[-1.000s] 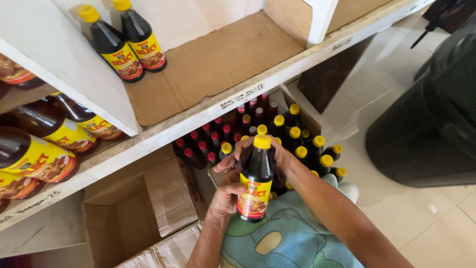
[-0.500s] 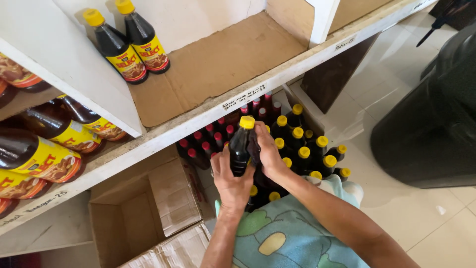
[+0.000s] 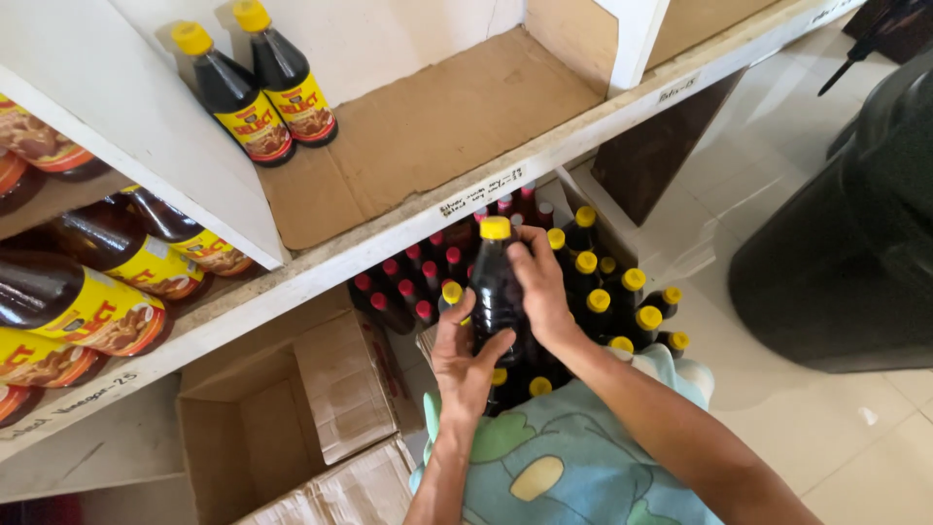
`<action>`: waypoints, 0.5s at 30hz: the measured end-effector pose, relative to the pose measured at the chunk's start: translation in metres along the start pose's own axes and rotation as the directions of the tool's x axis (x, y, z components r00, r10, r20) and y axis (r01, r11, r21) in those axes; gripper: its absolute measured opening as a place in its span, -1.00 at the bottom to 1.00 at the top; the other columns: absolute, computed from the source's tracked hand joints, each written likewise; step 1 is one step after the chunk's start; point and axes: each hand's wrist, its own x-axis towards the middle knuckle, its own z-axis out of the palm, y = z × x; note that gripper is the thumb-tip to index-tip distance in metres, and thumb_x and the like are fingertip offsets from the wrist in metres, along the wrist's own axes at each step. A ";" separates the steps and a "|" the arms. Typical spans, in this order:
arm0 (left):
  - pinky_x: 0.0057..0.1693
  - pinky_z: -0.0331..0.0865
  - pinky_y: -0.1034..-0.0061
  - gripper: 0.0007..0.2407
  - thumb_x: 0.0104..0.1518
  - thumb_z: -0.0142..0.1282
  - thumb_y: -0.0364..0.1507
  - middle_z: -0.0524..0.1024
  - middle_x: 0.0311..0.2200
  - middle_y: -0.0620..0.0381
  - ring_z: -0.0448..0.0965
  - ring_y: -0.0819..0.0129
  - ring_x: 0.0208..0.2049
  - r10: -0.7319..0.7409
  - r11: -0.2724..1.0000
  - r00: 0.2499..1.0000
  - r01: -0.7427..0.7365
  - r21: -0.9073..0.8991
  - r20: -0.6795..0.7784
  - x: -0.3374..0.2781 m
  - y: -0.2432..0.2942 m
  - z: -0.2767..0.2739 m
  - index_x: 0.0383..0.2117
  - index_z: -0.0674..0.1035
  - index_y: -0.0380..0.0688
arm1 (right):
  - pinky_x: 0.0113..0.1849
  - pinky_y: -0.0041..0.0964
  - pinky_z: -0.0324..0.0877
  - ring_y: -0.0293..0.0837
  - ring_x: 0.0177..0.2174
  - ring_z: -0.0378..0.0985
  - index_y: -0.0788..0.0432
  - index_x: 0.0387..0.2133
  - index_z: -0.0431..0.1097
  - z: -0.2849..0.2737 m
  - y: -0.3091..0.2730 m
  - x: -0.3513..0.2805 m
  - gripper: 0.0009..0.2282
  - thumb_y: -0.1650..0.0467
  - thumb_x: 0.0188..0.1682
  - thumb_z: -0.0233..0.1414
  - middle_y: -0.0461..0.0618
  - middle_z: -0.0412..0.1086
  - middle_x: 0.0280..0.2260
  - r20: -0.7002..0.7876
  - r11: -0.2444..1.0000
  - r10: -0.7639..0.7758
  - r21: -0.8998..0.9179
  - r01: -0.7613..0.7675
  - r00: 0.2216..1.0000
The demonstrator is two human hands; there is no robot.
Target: Stocking and organizing sauce bottles on grocery shelves.
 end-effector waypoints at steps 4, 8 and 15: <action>0.12 0.49 0.45 -0.43 -0.04 0.26 -0.81 0.50 0.04 0.09 0.53 0.35 0.03 0.131 0.988 0.988 -0.123 0.094 -0.086 0.002 0.002 0.002 0.16 0.43 -0.18 | -0.12 -0.24 0.43 -0.03 -0.16 0.51 0.26 0.12 0.19 0.013 -0.019 -0.031 -0.59 0.27 0.10 0.03 0.16 0.41 -0.10 0.079 0.870 -0.248 -0.419 0.258 0.965; 0.19 0.43 0.41 -0.37 -0.05 0.18 -0.83 0.45 0.08 0.04 0.50 0.30 0.08 0.193 0.980 0.976 -0.197 -0.031 -0.095 0.002 0.014 0.000 0.24 0.33 -0.19 | 0.07 -0.15 0.38 0.14 0.06 0.47 0.29 0.19 0.12 0.021 -0.034 -0.039 -0.58 0.38 0.13 0.06 0.32 0.30 0.12 0.329 0.720 -0.470 -0.395 0.571 0.819; 0.14 0.51 0.37 -0.20 -0.18 0.26 -0.78 0.38 0.10 0.06 0.49 0.26 0.08 0.044 0.998 0.995 -0.048 -0.044 -0.089 0.007 0.027 0.003 0.36 0.25 -0.21 | 0.12 -0.14 0.39 0.15 0.13 0.49 0.23 0.06 0.37 0.017 -0.033 -0.034 -0.70 0.42 0.08 0.15 0.31 0.33 0.15 0.391 0.742 -0.455 -0.331 0.583 0.800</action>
